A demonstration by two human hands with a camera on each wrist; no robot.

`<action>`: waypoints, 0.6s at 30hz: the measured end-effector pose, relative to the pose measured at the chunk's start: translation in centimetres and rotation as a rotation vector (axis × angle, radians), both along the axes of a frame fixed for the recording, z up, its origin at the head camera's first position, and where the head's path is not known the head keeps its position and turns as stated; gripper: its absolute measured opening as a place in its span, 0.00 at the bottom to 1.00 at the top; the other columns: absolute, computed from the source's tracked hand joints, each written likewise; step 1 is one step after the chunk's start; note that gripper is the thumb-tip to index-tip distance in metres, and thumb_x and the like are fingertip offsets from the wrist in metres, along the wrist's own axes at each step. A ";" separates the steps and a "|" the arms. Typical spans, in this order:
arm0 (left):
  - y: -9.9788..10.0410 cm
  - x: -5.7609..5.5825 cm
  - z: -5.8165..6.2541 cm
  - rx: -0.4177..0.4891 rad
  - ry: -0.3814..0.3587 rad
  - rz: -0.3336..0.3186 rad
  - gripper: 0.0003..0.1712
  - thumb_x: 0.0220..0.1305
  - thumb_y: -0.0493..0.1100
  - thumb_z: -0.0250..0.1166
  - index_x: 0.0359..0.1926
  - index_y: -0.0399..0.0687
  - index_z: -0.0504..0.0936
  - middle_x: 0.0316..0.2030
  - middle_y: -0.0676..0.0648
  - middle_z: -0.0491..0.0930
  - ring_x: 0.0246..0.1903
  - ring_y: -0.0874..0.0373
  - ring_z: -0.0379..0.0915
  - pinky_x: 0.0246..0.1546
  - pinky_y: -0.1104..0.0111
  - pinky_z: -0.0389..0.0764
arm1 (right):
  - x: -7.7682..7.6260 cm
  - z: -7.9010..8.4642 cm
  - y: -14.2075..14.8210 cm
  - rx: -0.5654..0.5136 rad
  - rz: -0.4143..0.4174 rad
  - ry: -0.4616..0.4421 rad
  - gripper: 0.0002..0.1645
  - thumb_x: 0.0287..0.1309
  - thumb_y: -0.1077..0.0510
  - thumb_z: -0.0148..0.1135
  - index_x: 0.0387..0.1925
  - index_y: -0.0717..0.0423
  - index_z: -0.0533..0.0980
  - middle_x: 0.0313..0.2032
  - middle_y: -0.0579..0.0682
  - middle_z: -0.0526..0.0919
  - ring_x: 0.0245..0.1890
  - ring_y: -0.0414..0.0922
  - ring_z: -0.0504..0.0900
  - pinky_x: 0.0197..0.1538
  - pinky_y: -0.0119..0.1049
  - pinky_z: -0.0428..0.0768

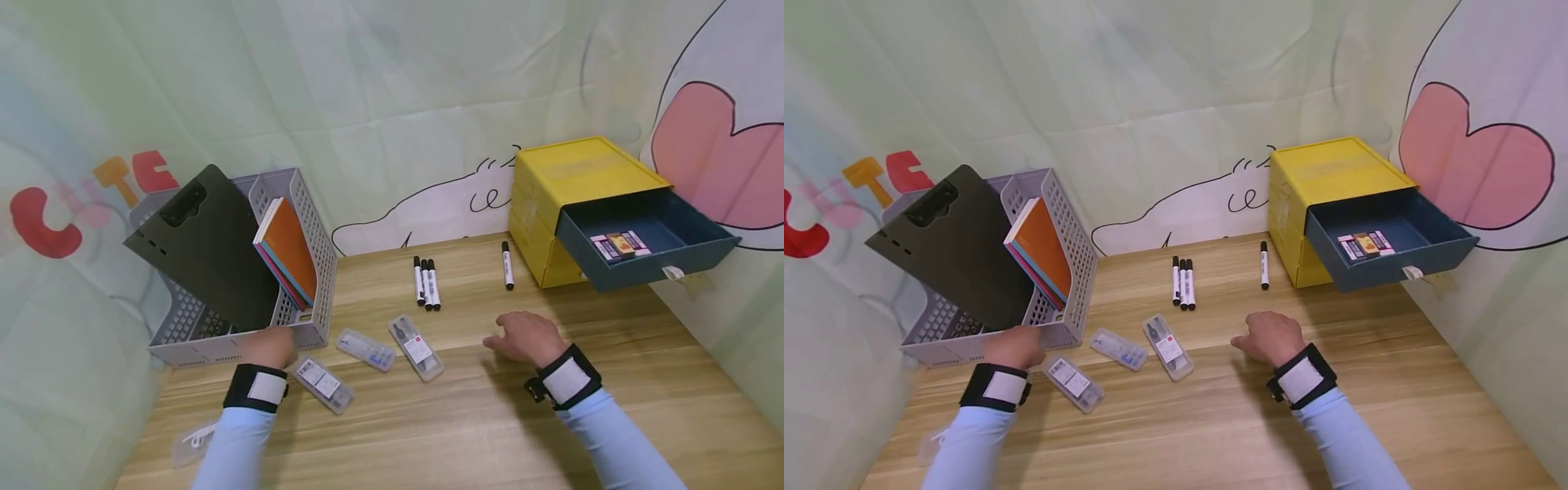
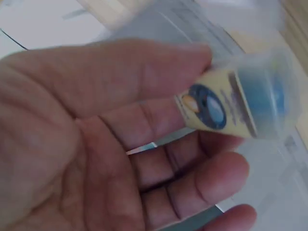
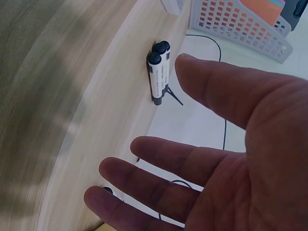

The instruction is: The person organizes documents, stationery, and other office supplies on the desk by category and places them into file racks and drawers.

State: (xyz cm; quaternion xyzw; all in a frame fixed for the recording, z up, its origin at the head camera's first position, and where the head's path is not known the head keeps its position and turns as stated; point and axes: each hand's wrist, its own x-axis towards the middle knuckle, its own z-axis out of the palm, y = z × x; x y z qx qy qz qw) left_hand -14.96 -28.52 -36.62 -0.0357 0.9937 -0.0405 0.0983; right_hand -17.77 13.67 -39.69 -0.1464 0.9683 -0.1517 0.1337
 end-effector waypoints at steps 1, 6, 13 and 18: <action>0.8 -0.2 0.2 0.014 -0.016 -0.010 0.05 0.56 0.34 0.64 0.31 0.34 0.85 0.28 0.39 0.82 0.25 0.51 0.74 0.29 0.55 0.77 | 0.0 0.0 0.0 0.000 0.001 0.001 0.31 0.62 0.44 0.64 0.54 0.67 0.77 0.50 0.64 0.82 0.51 0.60 0.80 0.51 0.57 0.77; 4.2 -1.2 0.6 0.088 -0.050 -0.045 0.03 0.55 0.34 0.64 0.29 0.39 0.85 0.26 0.44 0.79 0.24 0.51 0.71 0.26 0.59 0.73 | 0.0 -0.2 -0.1 -0.004 -0.005 -0.009 0.32 0.63 0.44 0.64 0.55 0.67 0.77 0.52 0.64 0.81 0.52 0.60 0.79 0.52 0.57 0.76; 8.0 -2.8 0.0 0.110 -0.034 -0.101 0.07 0.58 0.40 0.67 0.26 0.41 0.82 0.23 0.47 0.77 0.23 0.53 0.72 0.26 0.59 0.73 | 0.0 -0.3 -0.3 0.000 -0.013 -0.027 0.32 0.63 0.44 0.64 0.56 0.66 0.77 0.53 0.64 0.81 0.53 0.60 0.79 0.52 0.58 0.76; 10.4 -3.8 -0.1 0.135 -0.004 -0.084 0.17 0.62 0.50 0.69 0.24 0.43 0.84 0.20 0.50 0.76 0.21 0.56 0.70 0.25 0.61 0.73 | 0.0 -0.3 -0.9 0.011 -0.022 -0.027 0.31 0.63 0.44 0.64 0.56 0.65 0.77 0.52 0.63 0.82 0.52 0.59 0.80 0.51 0.57 0.77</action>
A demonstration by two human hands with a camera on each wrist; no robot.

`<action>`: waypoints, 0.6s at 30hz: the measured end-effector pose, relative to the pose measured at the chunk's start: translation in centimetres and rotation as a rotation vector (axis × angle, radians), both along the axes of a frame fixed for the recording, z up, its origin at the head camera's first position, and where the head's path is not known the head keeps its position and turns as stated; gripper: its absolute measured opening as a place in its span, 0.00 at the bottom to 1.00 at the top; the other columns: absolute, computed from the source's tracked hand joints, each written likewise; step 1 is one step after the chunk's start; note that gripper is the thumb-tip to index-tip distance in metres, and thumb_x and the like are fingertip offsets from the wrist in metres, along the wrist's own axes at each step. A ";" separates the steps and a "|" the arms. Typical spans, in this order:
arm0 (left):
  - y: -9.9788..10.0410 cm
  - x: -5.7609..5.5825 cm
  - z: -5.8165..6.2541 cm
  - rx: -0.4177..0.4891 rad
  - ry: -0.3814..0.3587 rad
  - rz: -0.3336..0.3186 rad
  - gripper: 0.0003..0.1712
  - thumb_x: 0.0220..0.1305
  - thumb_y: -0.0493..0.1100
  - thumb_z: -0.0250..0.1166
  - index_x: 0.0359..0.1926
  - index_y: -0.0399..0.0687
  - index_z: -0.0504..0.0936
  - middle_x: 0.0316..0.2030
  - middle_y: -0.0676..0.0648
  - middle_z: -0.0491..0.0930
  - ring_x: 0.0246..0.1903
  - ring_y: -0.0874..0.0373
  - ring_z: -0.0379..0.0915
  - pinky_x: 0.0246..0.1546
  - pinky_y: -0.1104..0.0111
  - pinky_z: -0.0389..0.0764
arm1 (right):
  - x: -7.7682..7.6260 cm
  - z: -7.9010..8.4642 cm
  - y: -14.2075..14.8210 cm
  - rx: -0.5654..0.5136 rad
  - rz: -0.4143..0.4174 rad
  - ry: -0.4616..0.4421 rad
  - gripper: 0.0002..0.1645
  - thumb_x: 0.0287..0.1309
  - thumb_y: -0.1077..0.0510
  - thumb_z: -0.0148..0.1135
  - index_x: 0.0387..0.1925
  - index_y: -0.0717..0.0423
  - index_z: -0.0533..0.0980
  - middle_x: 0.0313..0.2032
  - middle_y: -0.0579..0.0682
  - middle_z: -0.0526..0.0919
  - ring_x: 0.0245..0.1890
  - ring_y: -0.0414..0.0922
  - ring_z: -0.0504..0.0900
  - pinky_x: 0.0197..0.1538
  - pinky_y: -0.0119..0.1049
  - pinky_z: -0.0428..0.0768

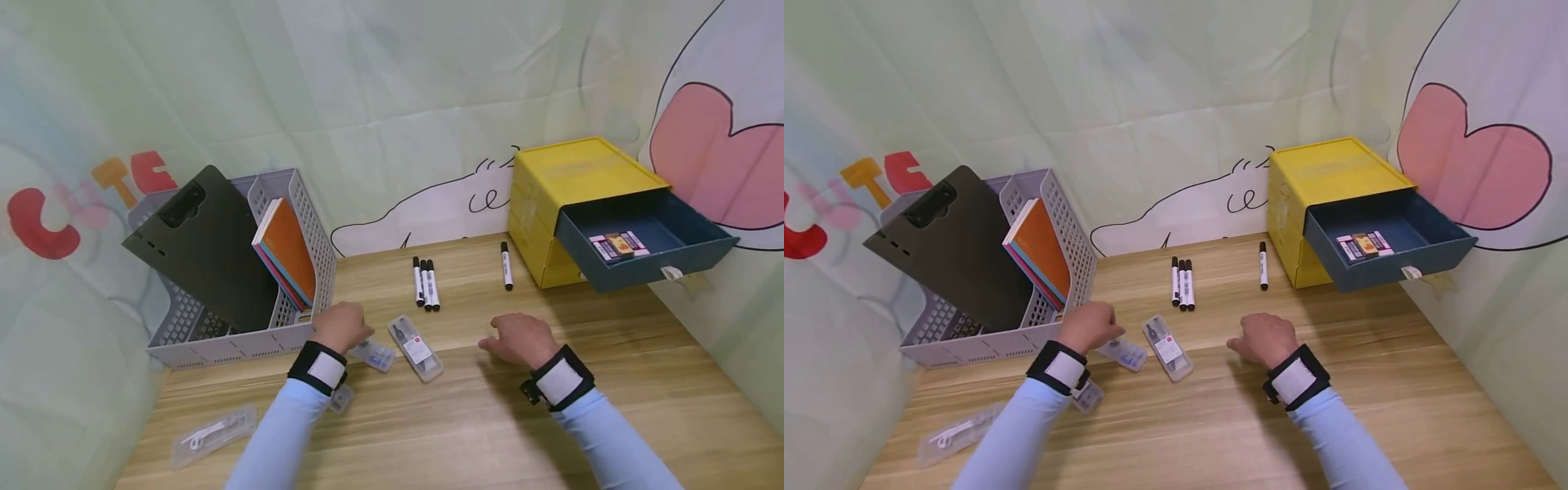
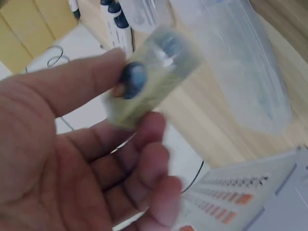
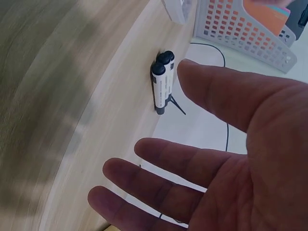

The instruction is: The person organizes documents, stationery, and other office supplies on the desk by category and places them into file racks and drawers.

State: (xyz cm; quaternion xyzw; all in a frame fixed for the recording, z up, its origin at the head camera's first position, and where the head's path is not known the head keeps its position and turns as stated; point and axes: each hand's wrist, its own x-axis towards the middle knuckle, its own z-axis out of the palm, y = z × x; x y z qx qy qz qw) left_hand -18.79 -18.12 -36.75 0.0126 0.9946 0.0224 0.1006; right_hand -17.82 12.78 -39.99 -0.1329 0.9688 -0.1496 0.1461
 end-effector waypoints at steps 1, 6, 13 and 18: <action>0.4 -0.2 -0.1 0.006 0.011 0.005 0.19 0.62 0.52 0.69 0.21 0.44 0.82 0.18 0.51 0.74 0.20 0.56 0.69 0.23 0.62 0.71 | 0.0 0.0 -0.1 0.004 0.000 0.004 0.31 0.63 0.44 0.64 0.56 0.65 0.77 0.52 0.62 0.82 0.51 0.58 0.80 0.51 0.57 0.77; 2.1 -0.8 -0.8 0.031 0.063 0.019 0.26 0.65 0.56 0.66 0.15 0.49 0.73 0.14 0.52 0.67 0.17 0.58 0.65 0.18 0.66 0.63 | -0.1 -0.1 -1.0 0.020 -0.006 0.034 0.30 0.63 0.44 0.64 0.56 0.64 0.78 0.50 0.60 0.83 0.47 0.55 0.82 0.47 0.54 0.79; 4.5 -1.0 -1.6 0.036 0.082 -0.009 0.28 0.70 0.62 0.58 0.21 0.48 0.77 0.17 0.50 0.72 0.18 0.57 0.68 0.17 0.67 0.66 | -0.2 0.6 -2.7 0.008 0.023 0.132 0.30 0.64 0.44 0.64 0.56 0.63 0.78 0.49 0.60 0.84 0.42 0.51 0.83 0.40 0.48 0.82; 6.2 -0.8 -1.4 0.082 0.106 -0.079 0.29 0.72 0.62 0.54 0.19 0.50 0.74 0.15 0.52 0.68 0.16 0.59 0.65 0.15 0.68 0.63 | 0.0 0.6 -3.9 -0.075 0.056 0.239 0.33 0.63 0.41 0.64 0.57 0.63 0.77 0.50 0.62 0.83 0.48 0.57 0.83 0.43 0.50 0.82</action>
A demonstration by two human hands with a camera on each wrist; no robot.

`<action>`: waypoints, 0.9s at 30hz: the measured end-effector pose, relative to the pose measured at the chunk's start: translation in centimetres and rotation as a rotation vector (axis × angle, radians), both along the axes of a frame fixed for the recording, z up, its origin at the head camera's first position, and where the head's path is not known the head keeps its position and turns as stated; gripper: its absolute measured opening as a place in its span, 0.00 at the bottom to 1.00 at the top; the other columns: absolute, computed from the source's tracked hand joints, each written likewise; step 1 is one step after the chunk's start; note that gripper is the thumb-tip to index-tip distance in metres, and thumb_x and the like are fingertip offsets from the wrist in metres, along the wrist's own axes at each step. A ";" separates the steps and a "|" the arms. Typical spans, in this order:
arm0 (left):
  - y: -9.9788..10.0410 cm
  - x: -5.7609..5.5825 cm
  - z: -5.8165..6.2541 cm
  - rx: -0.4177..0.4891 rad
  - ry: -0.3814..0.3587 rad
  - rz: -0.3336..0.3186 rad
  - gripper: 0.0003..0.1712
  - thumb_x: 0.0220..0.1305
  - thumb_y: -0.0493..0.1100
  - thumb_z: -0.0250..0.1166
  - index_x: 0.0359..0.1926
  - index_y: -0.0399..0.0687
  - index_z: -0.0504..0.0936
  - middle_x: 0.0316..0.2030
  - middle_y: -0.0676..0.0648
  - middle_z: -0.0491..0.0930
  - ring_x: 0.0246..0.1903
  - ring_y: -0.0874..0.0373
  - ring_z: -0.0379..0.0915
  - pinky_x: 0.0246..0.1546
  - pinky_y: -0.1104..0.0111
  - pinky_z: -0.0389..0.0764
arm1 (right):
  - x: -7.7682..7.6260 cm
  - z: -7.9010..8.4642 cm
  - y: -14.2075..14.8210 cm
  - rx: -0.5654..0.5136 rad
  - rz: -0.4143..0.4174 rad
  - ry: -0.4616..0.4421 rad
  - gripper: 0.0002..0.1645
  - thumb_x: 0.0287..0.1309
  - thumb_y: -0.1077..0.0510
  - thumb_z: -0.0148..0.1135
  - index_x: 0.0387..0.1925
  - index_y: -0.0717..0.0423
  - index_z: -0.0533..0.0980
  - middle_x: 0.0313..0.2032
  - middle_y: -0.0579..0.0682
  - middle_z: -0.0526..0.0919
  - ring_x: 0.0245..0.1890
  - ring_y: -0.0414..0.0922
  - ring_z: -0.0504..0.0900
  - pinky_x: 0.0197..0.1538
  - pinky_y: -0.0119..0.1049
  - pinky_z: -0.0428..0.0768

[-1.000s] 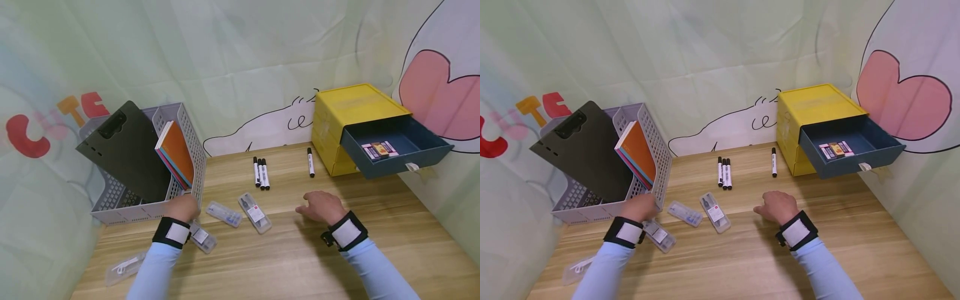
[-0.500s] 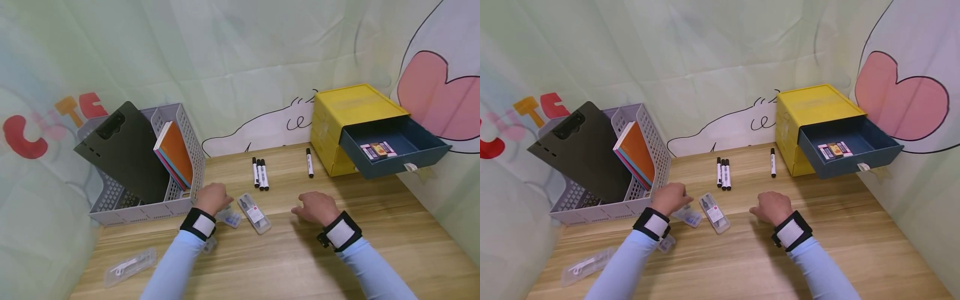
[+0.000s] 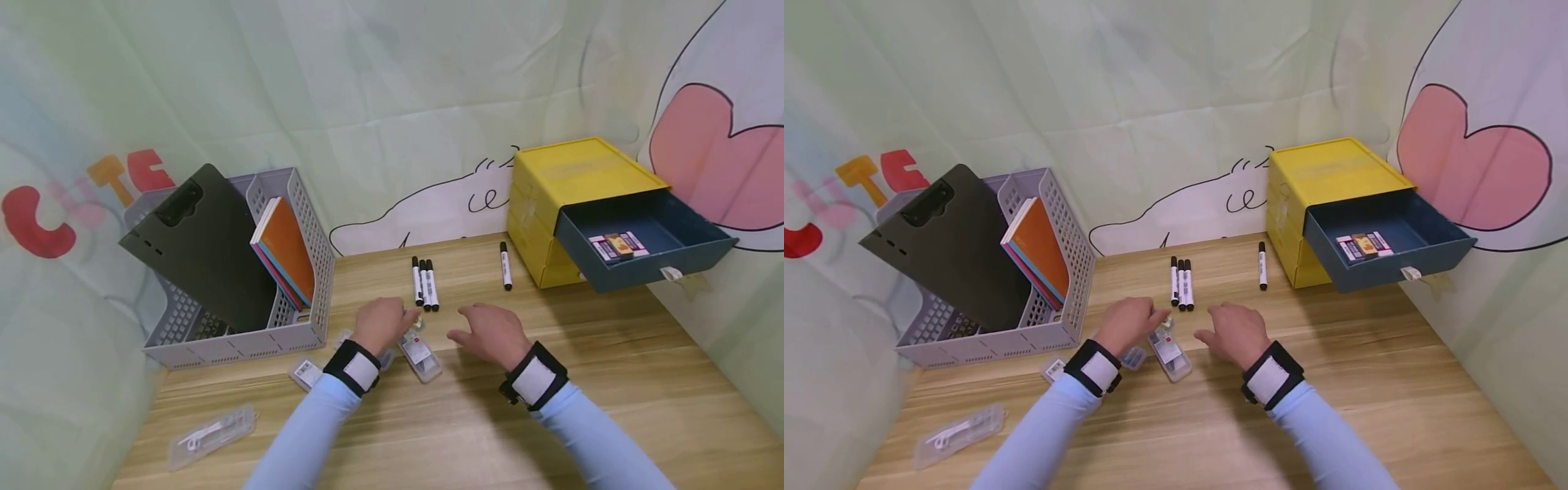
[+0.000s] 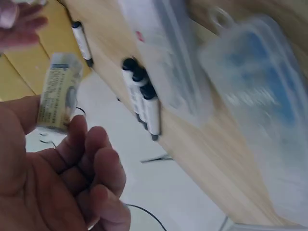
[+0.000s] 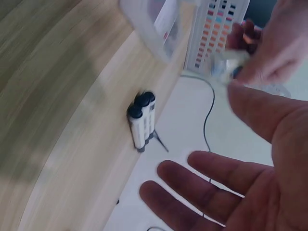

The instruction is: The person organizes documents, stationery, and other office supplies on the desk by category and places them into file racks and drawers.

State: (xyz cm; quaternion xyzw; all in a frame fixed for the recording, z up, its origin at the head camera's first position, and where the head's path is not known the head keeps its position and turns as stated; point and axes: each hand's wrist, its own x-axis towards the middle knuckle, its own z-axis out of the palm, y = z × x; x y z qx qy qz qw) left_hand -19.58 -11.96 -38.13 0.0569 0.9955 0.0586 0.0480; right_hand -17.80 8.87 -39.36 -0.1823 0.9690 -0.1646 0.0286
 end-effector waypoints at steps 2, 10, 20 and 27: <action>0.6 0.1 0.1 0.029 0.020 -0.048 0.29 0.73 0.61 0.53 0.19 0.50 0.73 0.14 0.52 0.67 0.15 0.60 0.64 0.15 0.68 0.63 | 0.1 0.0 -0.4 -0.036 0.016 0.029 0.35 0.63 0.40 0.64 0.58 0.64 0.77 0.50 0.62 0.83 0.49 0.57 0.83 0.43 0.49 0.82; 2.3 0.5 0.3 0.083 0.013 -0.178 0.27 0.77 0.59 0.48 0.24 0.49 0.74 0.16 0.52 0.68 0.15 0.60 0.65 0.14 0.69 0.65 | 0.2 0.0 -1.3 -0.111 0.073 0.102 0.29 0.60 0.41 0.67 0.53 0.58 0.81 0.44 0.56 0.86 0.43 0.52 0.85 0.37 0.45 0.82; 2.6 0.6 0.3 0.073 0.000 -0.196 0.25 0.79 0.56 0.45 0.30 0.49 0.77 0.18 0.52 0.68 0.18 0.59 0.66 0.16 0.68 0.66 | 0.2 0.1 -1.5 -0.140 0.089 0.116 0.12 0.60 0.50 0.70 0.36 0.55 0.83 0.26 0.45 0.81 0.24 0.40 0.75 0.25 0.36 0.73; 1.1 0.3 0.1 0.006 -0.018 -0.134 0.24 0.76 0.58 0.51 0.29 0.49 0.78 0.21 0.52 0.74 0.22 0.57 0.71 0.22 0.63 0.73 | 0.1 0.3 -1.0 -0.061 0.057 0.053 0.13 0.61 0.50 0.69 0.39 0.55 0.84 0.25 0.45 0.79 0.22 0.40 0.73 0.22 0.35 0.70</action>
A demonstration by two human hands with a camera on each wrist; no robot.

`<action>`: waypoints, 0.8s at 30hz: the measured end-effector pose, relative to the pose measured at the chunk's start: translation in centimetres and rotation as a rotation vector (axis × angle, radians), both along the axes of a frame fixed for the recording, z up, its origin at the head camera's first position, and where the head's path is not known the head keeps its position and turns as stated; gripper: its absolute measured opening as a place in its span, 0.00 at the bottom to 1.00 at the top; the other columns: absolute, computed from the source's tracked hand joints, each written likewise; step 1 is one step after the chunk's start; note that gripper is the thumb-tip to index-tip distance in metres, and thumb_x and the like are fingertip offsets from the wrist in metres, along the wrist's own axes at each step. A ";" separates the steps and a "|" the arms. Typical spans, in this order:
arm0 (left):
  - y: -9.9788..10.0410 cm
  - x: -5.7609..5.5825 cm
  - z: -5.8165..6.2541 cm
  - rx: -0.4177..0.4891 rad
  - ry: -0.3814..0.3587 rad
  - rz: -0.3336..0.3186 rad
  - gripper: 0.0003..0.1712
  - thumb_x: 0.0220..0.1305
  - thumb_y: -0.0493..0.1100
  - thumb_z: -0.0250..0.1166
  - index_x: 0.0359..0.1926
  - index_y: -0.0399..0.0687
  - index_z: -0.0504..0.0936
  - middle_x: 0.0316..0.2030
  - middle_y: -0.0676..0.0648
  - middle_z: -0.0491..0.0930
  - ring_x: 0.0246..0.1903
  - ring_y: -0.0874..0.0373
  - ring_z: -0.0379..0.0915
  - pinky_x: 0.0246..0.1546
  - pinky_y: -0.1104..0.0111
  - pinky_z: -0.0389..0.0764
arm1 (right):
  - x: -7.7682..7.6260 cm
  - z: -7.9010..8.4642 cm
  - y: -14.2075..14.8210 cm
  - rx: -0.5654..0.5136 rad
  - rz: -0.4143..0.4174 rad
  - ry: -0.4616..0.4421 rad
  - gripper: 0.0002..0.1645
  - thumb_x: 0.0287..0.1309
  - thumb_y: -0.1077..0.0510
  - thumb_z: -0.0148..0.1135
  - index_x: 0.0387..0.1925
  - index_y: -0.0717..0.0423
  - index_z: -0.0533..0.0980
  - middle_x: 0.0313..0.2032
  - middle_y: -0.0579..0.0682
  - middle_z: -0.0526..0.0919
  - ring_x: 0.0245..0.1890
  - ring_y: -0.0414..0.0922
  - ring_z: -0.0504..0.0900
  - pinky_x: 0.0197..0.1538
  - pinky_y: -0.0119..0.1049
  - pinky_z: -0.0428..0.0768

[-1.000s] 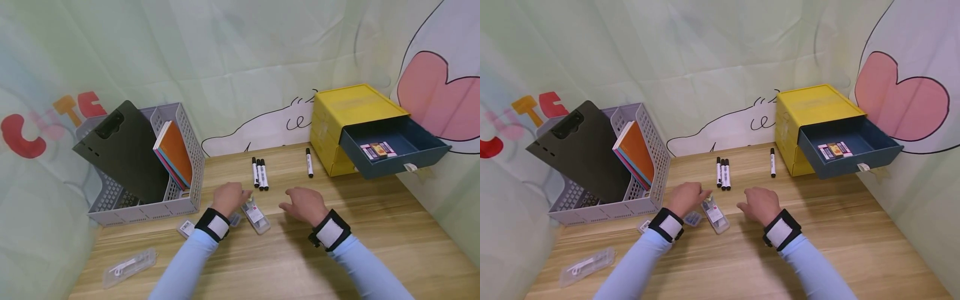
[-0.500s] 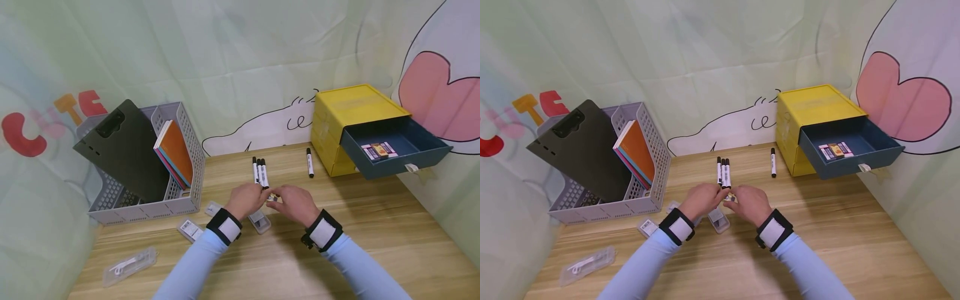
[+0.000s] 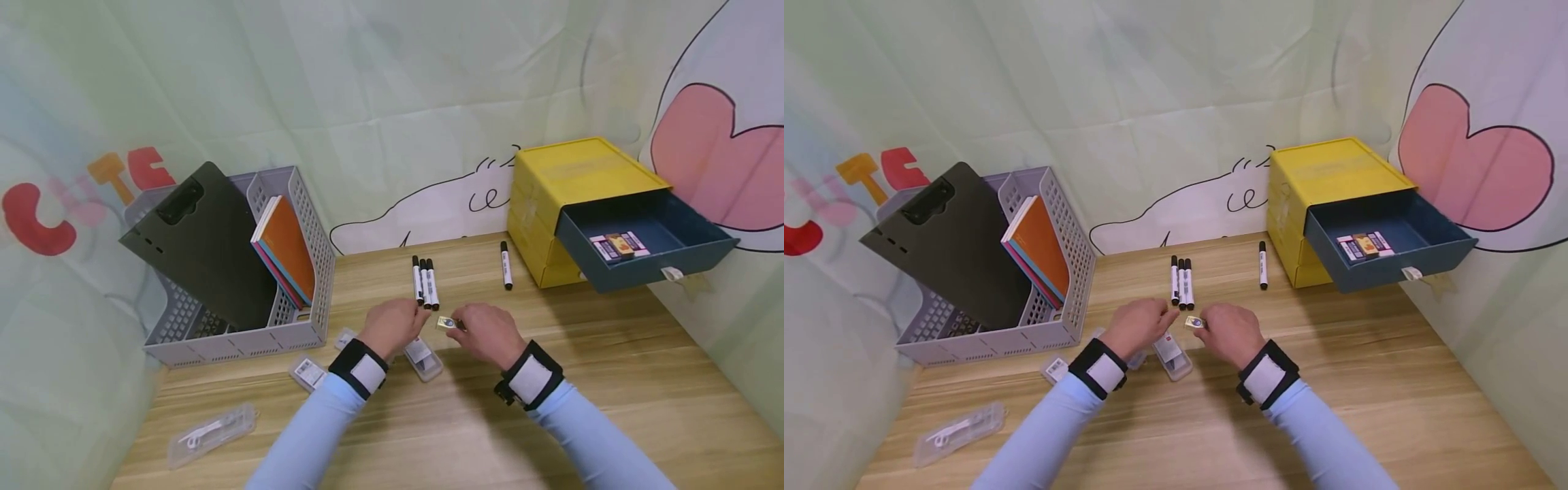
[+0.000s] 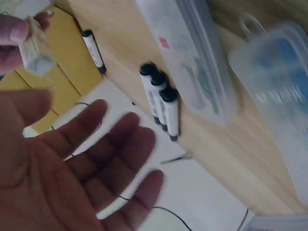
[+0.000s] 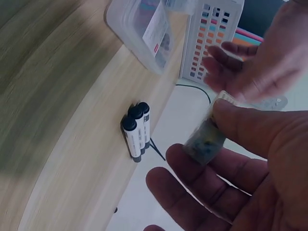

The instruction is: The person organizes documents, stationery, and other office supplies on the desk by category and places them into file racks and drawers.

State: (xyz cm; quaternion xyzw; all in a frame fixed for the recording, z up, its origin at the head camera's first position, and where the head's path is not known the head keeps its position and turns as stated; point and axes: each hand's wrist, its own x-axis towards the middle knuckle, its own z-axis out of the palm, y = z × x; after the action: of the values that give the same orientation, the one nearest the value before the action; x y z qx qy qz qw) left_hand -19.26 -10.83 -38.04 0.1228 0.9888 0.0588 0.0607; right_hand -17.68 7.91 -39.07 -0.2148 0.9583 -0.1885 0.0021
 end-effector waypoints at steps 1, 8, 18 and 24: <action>-0.3 0.0 0.0 -0.026 -0.003 0.015 0.23 0.74 0.59 0.53 0.31 0.48 0.80 0.24 0.51 0.76 0.25 0.56 0.74 0.26 0.61 0.76 | 0.0 0.0 0.1 0.010 -0.008 -0.007 0.13 0.61 0.50 0.69 0.41 0.55 0.84 0.25 0.45 0.80 0.22 0.41 0.73 0.22 0.35 0.70; -2.2 -0.2 0.0 -0.174 -0.064 0.125 0.26 0.65 0.59 0.65 0.51 0.43 0.83 0.43 0.41 0.82 0.45 0.44 0.77 0.53 0.45 0.72 | -0.1 0.3 0.8 0.029 -0.043 -0.002 0.14 0.62 0.48 0.67 0.39 0.54 0.84 0.21 0.44 0.77 0.20 0.41 0.72 0.21 0.35 0.68; -3.5 -0.4 0.3 -0.247 -0.053 0.177 0.25 0.61 0.60 0.68 0.40 0.41 0.86 0.33 0.41 0.81 0.38 0.46 0.78 0.50 0.46 0.75 | -0.8 1.8 2.4 0.019 -0.102 -0.009 0.12 0.62 0.50 0.67 0.33 0.55 0.82 0.22 0.45 0.75 0.20 0.42 0.71 0.21 0.35 0.67; -3.9 -0.3 0.1 -0.246 -0.036 0.183 0.25 0.61 0.60 0.68 0.38 0.41 0.86 0.34 0.41 0.82 0.38 0.46 0.78 0.49 0.48 0.75 | -1.1 3.1 3.7 0.005 -0.126 0.052 0.14 0.62 0.52 0.67 0.36 0.60 0.83 0.23 0.48 0.79 0.20 0.44 0.73 0.22 0.36 0.69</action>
State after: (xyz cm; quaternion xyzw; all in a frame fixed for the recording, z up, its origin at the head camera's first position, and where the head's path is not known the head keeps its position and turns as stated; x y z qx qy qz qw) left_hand -19.52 -14.72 -37.98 0.0225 0.9944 -0.0551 0.0876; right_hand -18.81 11.64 -35.93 -0.1588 0.9701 -0.1803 -0.0340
